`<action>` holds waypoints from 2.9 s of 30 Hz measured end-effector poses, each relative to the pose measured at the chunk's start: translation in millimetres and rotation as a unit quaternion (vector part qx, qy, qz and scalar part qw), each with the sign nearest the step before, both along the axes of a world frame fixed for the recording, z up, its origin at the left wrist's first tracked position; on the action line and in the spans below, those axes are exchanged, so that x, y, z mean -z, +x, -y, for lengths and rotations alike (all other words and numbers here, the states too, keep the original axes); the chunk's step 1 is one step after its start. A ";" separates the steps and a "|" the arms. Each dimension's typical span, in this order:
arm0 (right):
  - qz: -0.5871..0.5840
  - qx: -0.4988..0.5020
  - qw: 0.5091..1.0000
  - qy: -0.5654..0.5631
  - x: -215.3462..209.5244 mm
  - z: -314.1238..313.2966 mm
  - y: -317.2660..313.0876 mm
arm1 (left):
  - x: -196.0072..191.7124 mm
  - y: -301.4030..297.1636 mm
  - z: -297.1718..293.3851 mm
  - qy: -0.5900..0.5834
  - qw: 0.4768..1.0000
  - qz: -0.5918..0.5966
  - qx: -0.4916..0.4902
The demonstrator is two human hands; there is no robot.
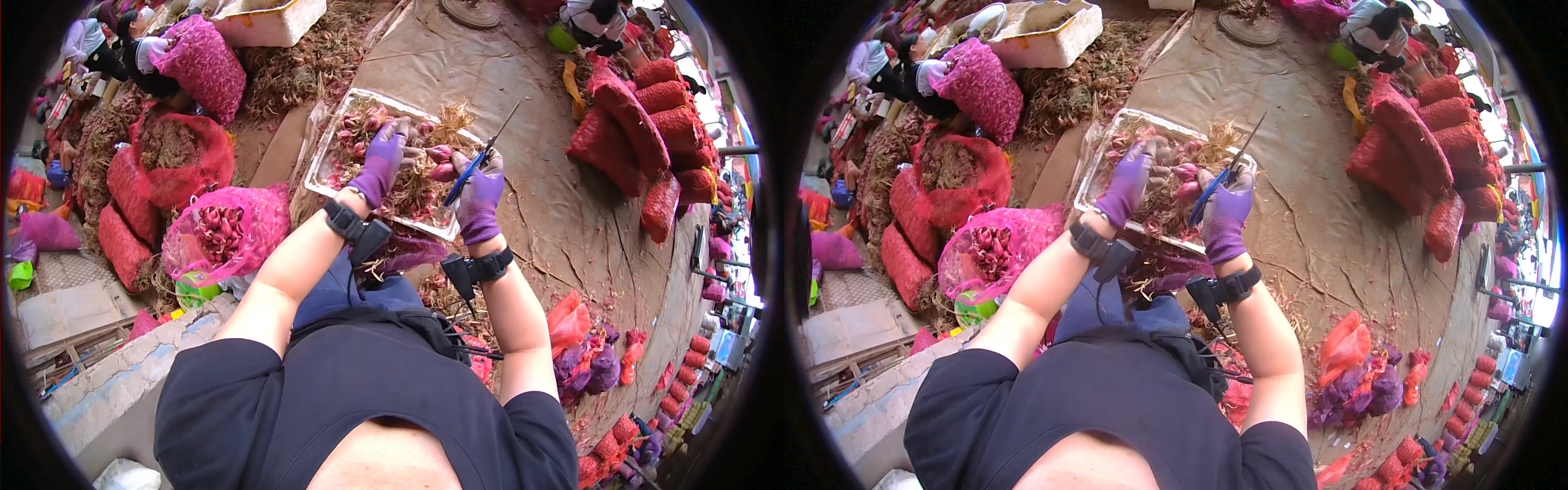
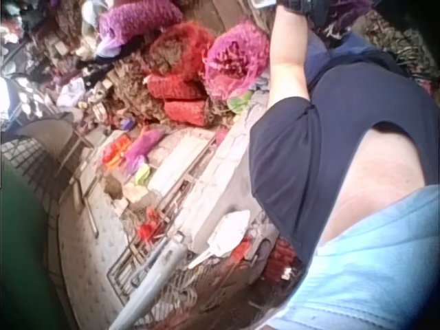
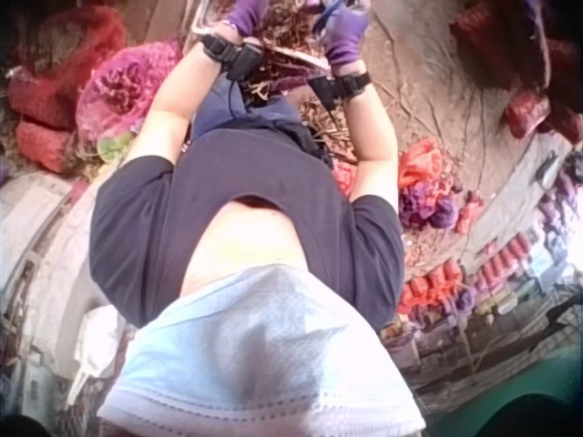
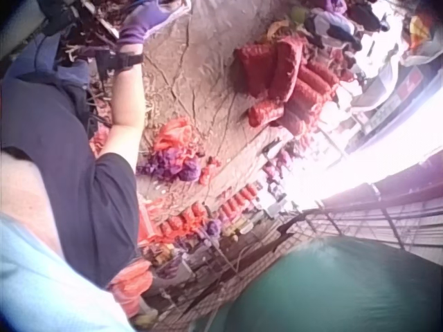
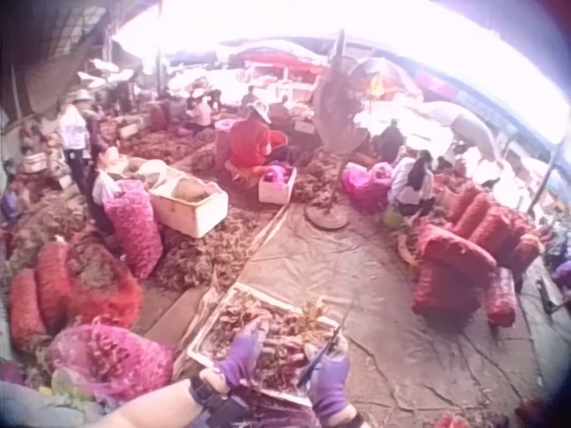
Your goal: The person trims the roots and stems from shallots using shears and places the cleaned shallots into a pink mesh bag. This process is repeated as the person picks through a tray of shallots, occasionally moving dried stems aside.
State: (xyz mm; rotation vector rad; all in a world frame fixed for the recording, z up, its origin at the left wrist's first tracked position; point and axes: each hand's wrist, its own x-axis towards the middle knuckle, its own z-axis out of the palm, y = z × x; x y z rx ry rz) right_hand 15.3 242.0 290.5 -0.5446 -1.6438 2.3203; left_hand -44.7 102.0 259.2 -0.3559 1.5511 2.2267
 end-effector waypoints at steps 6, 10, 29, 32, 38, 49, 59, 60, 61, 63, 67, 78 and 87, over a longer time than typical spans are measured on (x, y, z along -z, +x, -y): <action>0.028 0.054 0.993 0.101 10.1 0.4 -8.4 | -1.9 22.3 -23.5 0.111 0.983 0.019 0.144; 0.038 -0.115 0.992 -0.039 -5.8 -26.6 -9.0 | -5.3 5.2 -17.1 0.180 0.963 0.155 0.125; 0.118 -0.250 0.858 0.433 18.1 -36.6 32.9 | -12.6 -9.7 -9.3 0.011 0.968 -0.162 0.191; 0.091 -0.225 0.844 0.478 10.9 -31.4 29.8 | -2.6 -13.5 -4.4 0.090 0.965 -0.120 0.213; 0.132 -0.217 0.840 0.480 24.7 -28.4 31.5 | -3.0 -11.5 -10.6 0.179 0.964 -0.057 0.189; 0.072 -0.149 0.936 0.309 59.6 -46.9 15.1 | 9.2 -18.0 11.0 0.298 0.920 0.194 0.164; -0.021 -0.120 0.966 0.230 3.1 -3.1 -9.8 | 0.3 4.4 0.1 0.176 0.946 0.083 0.259; -0.021 -0.123 0.965 0.229 2.3 -0.9 -10.3 | 5.4 4.3 1.8 0.175 0.947 0.082 0.256; -0.006 -0.114 0.966 0.231 0.5 0.2 -10.5 | 12.8 3.3 2.3 0.207 0.941 0.104 0.247; 0.016 -0.136 0.980 0.142 -2.5 -2.6 -9.9 | 21.4 6.3 1.2 0.236 0.939 0.167 0.184; 0.055 -0.280 0.957 0.056 -34.2 -7.3 10.6 | 21.2 -6.5 22.1 0.390 0.865 0.298 0.106; 0.023 -0.181 0.905 0.384 -21.3 -1.1 10.3 | 3.3 -0.9 23.7 0.300 0.896 0.298 0.137; 0.106 -0.110 0.988 0.033 3.8 -5.0 5.2 | 12.5 19.9 10.3 0.266 0.936 0.181 0.140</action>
